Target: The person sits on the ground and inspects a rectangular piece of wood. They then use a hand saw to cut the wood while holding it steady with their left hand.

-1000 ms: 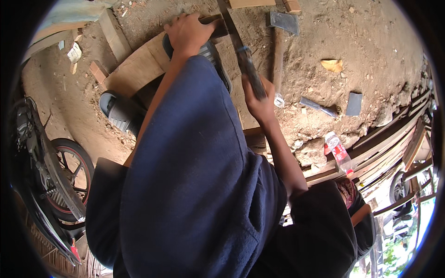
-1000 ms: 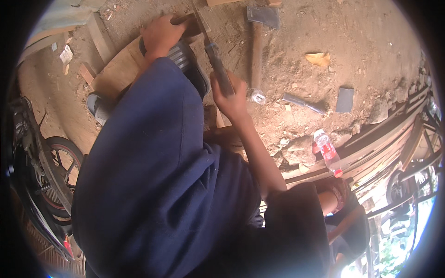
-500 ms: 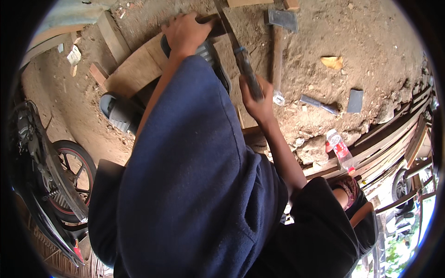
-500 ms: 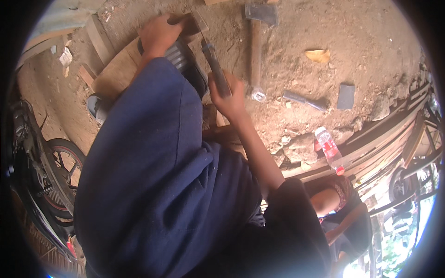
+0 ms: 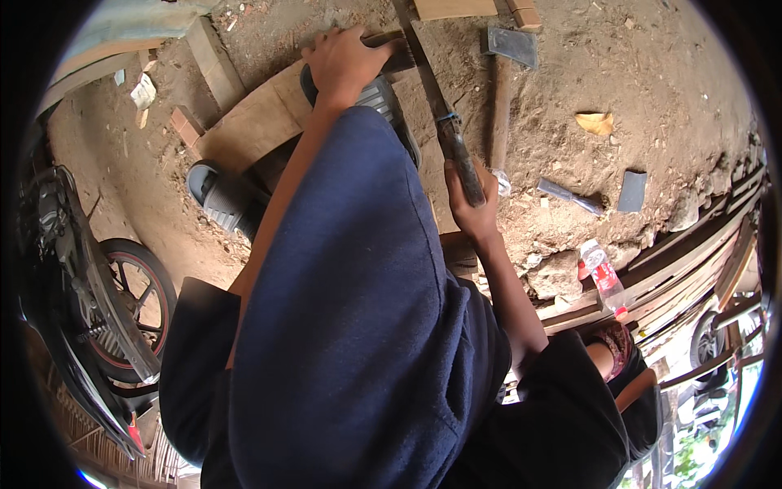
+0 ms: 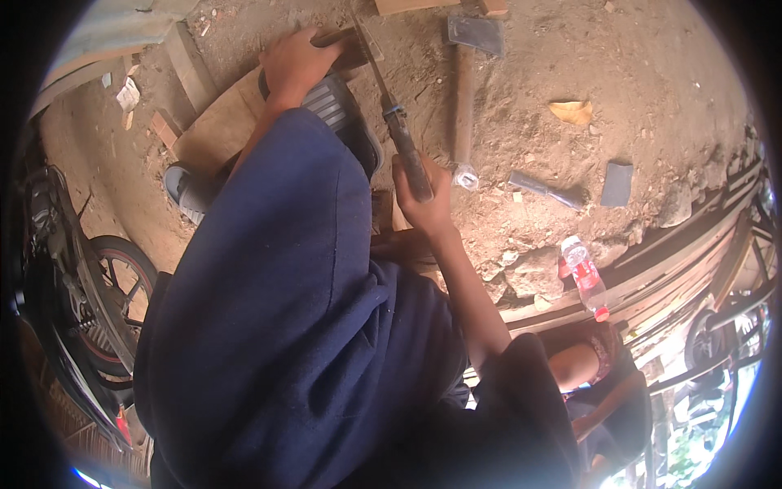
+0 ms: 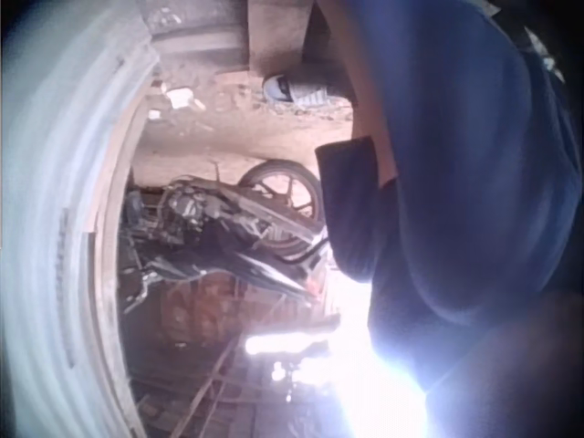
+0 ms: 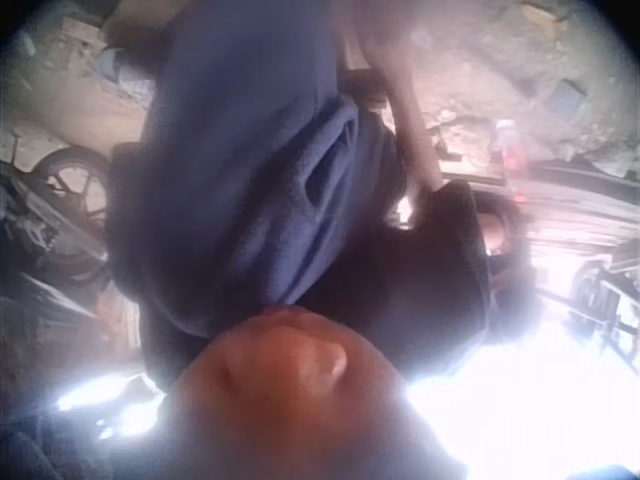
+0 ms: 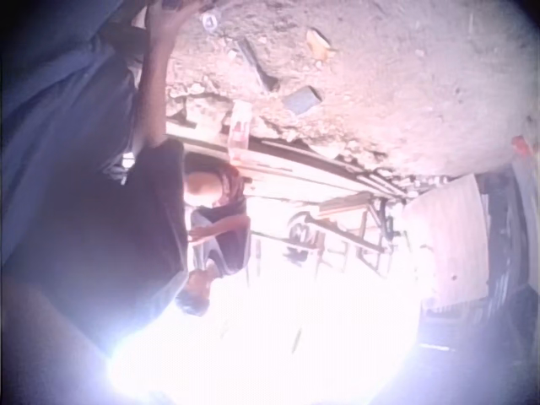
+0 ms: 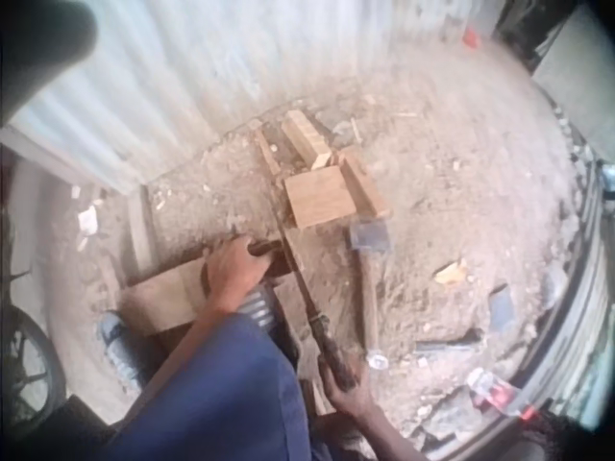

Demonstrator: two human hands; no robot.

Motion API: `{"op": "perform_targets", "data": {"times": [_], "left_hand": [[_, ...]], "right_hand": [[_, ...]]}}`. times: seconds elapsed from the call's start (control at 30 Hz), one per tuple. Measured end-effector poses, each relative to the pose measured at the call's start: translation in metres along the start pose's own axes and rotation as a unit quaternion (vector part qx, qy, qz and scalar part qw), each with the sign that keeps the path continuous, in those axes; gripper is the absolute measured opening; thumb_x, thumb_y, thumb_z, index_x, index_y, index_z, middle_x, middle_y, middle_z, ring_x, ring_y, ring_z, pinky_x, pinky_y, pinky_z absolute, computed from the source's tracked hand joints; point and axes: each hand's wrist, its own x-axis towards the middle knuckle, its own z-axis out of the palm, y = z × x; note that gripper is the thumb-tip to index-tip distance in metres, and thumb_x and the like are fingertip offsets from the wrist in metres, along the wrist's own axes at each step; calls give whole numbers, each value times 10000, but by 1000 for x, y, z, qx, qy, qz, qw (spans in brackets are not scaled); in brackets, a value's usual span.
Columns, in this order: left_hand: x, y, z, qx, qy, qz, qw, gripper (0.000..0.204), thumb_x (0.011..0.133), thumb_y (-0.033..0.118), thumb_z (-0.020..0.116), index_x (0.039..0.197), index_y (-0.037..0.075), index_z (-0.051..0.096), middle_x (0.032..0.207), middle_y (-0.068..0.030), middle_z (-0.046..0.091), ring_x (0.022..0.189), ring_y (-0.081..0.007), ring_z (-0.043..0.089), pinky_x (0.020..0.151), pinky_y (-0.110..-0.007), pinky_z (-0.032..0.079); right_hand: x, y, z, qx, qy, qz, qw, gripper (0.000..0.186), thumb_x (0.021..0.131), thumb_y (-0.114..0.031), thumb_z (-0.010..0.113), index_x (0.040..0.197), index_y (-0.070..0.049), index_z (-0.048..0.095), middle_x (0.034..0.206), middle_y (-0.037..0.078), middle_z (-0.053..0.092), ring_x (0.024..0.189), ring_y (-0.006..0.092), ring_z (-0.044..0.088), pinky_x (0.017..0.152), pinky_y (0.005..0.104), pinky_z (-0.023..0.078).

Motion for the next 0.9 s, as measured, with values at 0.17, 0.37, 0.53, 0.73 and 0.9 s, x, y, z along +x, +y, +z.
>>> {"op": "perform_targets", "data": {"times": [0.17,0.37,0.53,0.73,0.9], "left_hand": [[-1,-5,-7,6,4,1,1000,650,760,691,634,1146,176,725,1238,-147,650,1215,-333,537,1048,-533,311],[-8,-1,-3,33,-9,31,999,769,734,725,641,1232,139,670,1297,-153,611,1256,-338,505,1058,-566,307],[-16,9,-20,98,-60,77,990,805,662,583,773,1281,94,612,1318,-151,582,1281,-325,479,1052,-577,309],[-19,16,-11,107,-27,57,992,744,632,431,825,1249,80,603,1230,-133,606,1213,-287,514,991,-546,340],[-22,16,-11,114,-31,57,991,727,643,431,819,1245,84,604,1228,-131,607,1206,-285,520,997,-529,332]], "right_hand": [[36,-19,10,14,-18,1,1000,155,906,-129,651,826,2,626,626,122,584,563,126,570,528,329,445],[-4,2,0,-19,4,-38,999,150,888,-130,661,827,0,618,611,164,574,510,220,558,513,363,443],[29,-13,10,-3,-11,-3,1000,139,882,-140,665,865,-4,638,624,164,587,526,241,583,538,356,458],[2,-7,1,5,4,-22,1000,97,884,-88,644,834,-5,641,633,140,606,553,218,609,555,341,467],[13,-16,8,-2,7,6,1000,139,892,-125,648,831,0,645,599,149,580,543,211,602,543,347,460]]}}
